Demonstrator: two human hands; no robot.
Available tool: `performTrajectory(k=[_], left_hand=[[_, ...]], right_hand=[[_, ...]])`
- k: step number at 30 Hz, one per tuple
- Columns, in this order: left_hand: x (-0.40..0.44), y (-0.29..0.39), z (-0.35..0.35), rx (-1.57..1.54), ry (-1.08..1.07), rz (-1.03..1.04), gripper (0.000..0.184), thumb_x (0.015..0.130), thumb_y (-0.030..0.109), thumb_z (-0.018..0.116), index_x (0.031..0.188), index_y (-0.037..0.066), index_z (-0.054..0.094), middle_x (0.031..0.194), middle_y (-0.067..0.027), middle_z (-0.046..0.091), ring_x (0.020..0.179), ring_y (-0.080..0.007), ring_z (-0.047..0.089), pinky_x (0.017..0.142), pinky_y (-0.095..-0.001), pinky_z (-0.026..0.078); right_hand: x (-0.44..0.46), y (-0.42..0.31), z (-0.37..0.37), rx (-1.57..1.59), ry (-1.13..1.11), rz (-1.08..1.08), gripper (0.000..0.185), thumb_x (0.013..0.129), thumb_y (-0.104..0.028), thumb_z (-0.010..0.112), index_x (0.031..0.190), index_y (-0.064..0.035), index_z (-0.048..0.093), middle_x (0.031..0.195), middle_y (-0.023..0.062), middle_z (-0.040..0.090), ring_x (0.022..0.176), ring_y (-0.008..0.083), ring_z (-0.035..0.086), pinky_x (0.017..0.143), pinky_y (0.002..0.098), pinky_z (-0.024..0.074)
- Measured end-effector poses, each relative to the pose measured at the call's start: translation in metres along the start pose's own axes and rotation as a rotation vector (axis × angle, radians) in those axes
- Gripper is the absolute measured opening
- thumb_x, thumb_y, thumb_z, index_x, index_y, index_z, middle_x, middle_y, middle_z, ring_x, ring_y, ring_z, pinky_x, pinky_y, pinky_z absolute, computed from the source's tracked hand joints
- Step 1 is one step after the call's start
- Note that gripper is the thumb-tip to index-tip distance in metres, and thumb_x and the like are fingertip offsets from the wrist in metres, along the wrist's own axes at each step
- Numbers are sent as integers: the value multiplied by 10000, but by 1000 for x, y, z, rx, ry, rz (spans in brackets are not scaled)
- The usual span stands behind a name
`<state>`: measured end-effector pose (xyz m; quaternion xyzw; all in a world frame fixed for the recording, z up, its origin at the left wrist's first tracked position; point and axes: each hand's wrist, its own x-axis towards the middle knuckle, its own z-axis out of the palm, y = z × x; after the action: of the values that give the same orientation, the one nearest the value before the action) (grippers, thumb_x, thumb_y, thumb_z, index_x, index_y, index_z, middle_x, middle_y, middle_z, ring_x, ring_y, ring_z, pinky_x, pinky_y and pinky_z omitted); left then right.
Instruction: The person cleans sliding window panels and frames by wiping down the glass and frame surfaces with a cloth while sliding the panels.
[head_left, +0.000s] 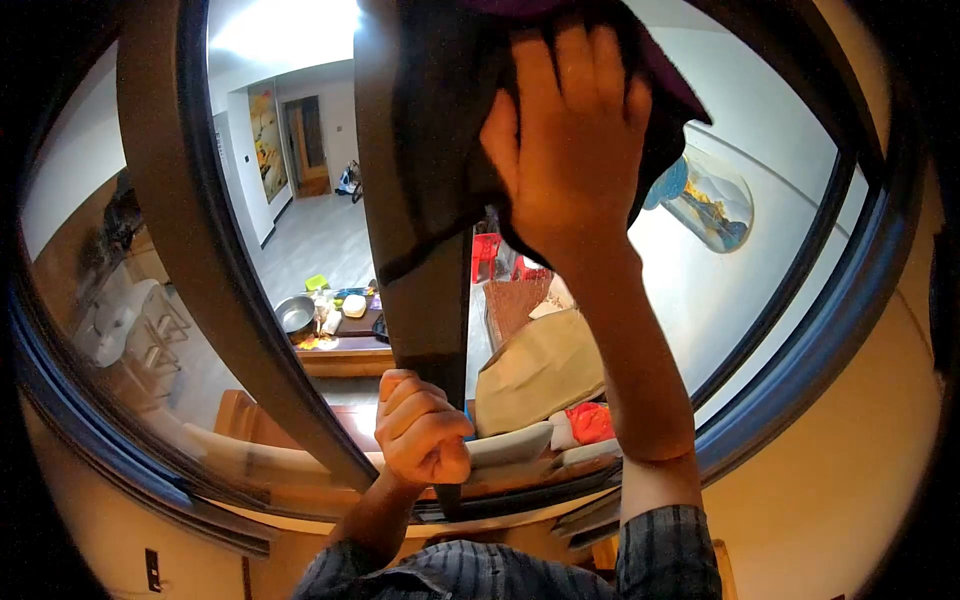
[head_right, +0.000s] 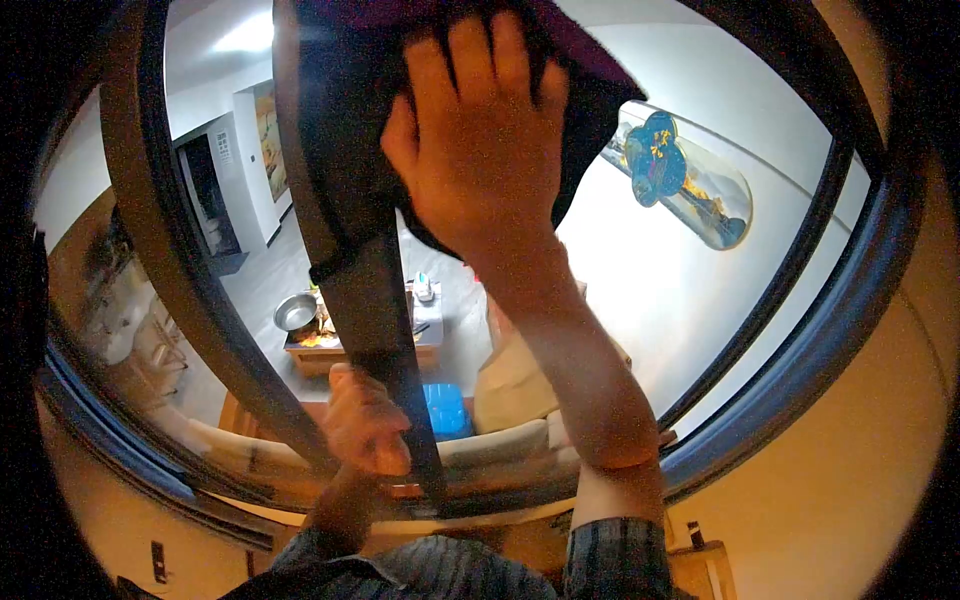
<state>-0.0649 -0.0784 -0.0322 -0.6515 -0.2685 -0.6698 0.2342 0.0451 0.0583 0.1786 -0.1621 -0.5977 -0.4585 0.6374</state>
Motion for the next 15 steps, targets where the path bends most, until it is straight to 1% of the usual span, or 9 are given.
performTrajectory(k=[3, 4, 5, 7, 8, 11, 12, 13, 15], left_hand=[[-5, 1, -12, -1, -3, -22, 101, 793, 107, 603, 695, 118, 626, 605, -6, 520, 555, -204, 534, 647, -352, 378], [-7, 1, -15, -6, -9, -25, 99, 789, 103, 601, 694, 117, 624, 602, -4, 516, 555, -202, 532, 646, -353, 378], [-8, 0, -16, -10, -15, -25, 98, 785, 98, 598, 692, 116, 622, 599, -2, 513, 554, -200, 530, 645, -353, 377], [-12, -4, -15, -25, -30, 27, 94, 773, 89, 588, 687, 112, 618, 595, 4, 512, 552, -193, 529, 638, -349, 376], [-11, -3, -13, -34, -44, 37, 91, 765, 85, 585, 685, 111, 618, 593, 6, 513, 550, -189, 529, 635, -346, 377], [-5, 8, -4, -58, -94, 32, 82, 740, 75, 577, 680, 109, 620, 592, 13, 517, 542, -177, 527, 630, -332, 382], [-5, 10, 1, -71, -92, 25, 79, 737, 75, 579, 681, 109, 623, 593, 13, 521, 540, -175, 529, 632, -327, 386], [-5, 13, 5, -87, -91, 14, 76, 733, 76, 582, 681, 109, 626, 595, 13, 524, 538, -173, 531, 633, -322, 389], [-11, 14, 10, -98, -106, 12, 62, 730, 81, 597, 688, 108, 634, 593, 16, 528, 535, -167, 539, 645, -309, 401]], right_hand=[[-33, -32, -34, 73, -320, 94, 472, 846, -269, 662, 1279, -96, 588, 1360, 197, 503, 1301, 419, 454, 947, 561, 365], [-54, -39, -43, 79, -452, 121, 504, 810, -297, 663, 1274, -109, 598, 1332, 193, 508, 1281, 417, 456, 911, 562, 367], [-76, -45, -51, 82, -515, 104, 481, 783, -323, 683, 1212, -114, 621, 1256, 184, 521, 1213, 407, 475, 879, 562, 366], [-135, -61, -70, 162, -690, 132, 380, 747, -380, 700, 1067, -176, 677, 1085, 120, 571, 1069, 384, 517, 794, 573, 381], [-168, -68, -81, 180, -804, 106, 393, 750, -417, 704, 1090, -219, 707, 1094, 104, 619, 1068, 392, 537, 781, 597, 400], [-305, -88, -119, 497, -936, 438, 389, 755, -469, 746, 1050, -217, 763, 1061, 85, 709, 974, 319, 682, 813, 561, 489], [-340, -95, -132, 354, -966, 201, 393, 740, -476, 769, 1025, -205, 765, 930, 69, 717, 844, 329, 695, 768, 567, 504], [-355, -99, -142, 512, -943, 395, 368, 754, -485, 763, 975, -191, 764, 919, 75, 715, 847, 316, 697, 760, 558, 505], [-406, -97, -160, 393, -1008, 341, 410, 765, -497, 759, 1037, -191, 742, 1000, 116, 702, 924, 345, 681, 791, 583, 487]])
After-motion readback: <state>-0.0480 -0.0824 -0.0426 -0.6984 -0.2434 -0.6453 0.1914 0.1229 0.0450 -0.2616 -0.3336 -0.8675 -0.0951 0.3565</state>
